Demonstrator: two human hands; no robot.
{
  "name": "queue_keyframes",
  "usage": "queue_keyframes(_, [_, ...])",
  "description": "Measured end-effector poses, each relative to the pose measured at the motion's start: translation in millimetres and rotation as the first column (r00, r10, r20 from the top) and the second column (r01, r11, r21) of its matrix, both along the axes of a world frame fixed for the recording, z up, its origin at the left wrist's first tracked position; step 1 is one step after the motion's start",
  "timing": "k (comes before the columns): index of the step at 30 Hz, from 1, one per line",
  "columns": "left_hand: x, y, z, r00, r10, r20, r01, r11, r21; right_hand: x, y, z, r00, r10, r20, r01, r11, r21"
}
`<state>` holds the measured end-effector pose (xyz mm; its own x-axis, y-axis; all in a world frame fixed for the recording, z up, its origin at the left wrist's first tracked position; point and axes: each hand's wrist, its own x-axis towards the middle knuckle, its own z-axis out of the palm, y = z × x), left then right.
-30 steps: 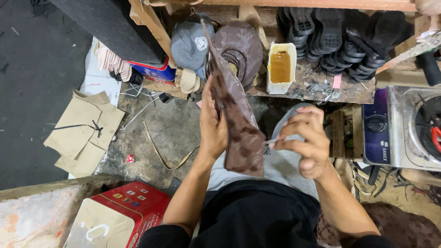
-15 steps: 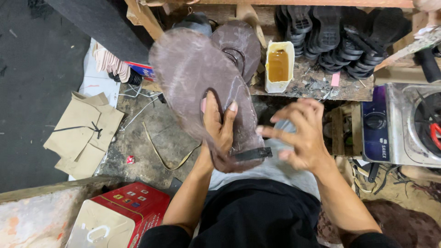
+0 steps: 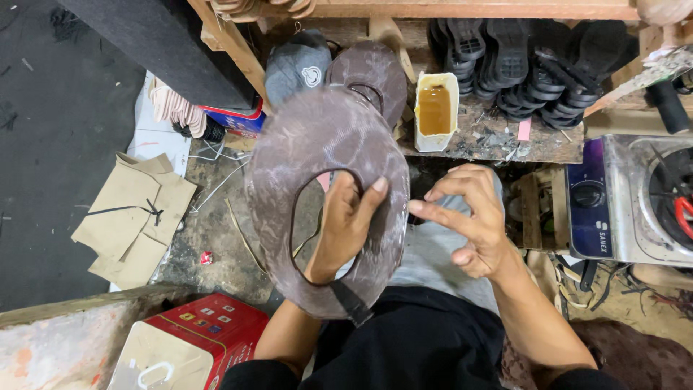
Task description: The person sits on the floor of a shoe workshop holding a plastic-wrapped shoe upper with a strap. They repeatedly dip a finger into a container of yellow adhesive and spread it along the edge of the upper, turning the upper over to reach different sides.
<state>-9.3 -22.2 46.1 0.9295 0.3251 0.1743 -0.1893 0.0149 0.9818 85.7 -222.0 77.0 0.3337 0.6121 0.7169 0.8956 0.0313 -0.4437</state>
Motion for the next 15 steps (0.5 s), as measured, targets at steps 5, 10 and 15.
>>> queue_keyframes(5, [-7,-6,9,0.984,-0.179,-0.004,0.176,0.971,-0.163,7,3,1,0.974,-0.210,-0.087,0.207,0.977,-0.042])
queue_keyframes(10, [-9,-11,14,0.946,-0.322,0.039,0.307,0.850,-0.428,8,4,-5,0.995,-0.095,0.017,0.093,0.990,0.104])
queue_keyframes(15, [-13,-12,15,0.910,-0.414,0.013,0.352,0.758,-0.549,10,1,-9,0.940,-0.260,-0.220,0.265,0.964,-0.006])
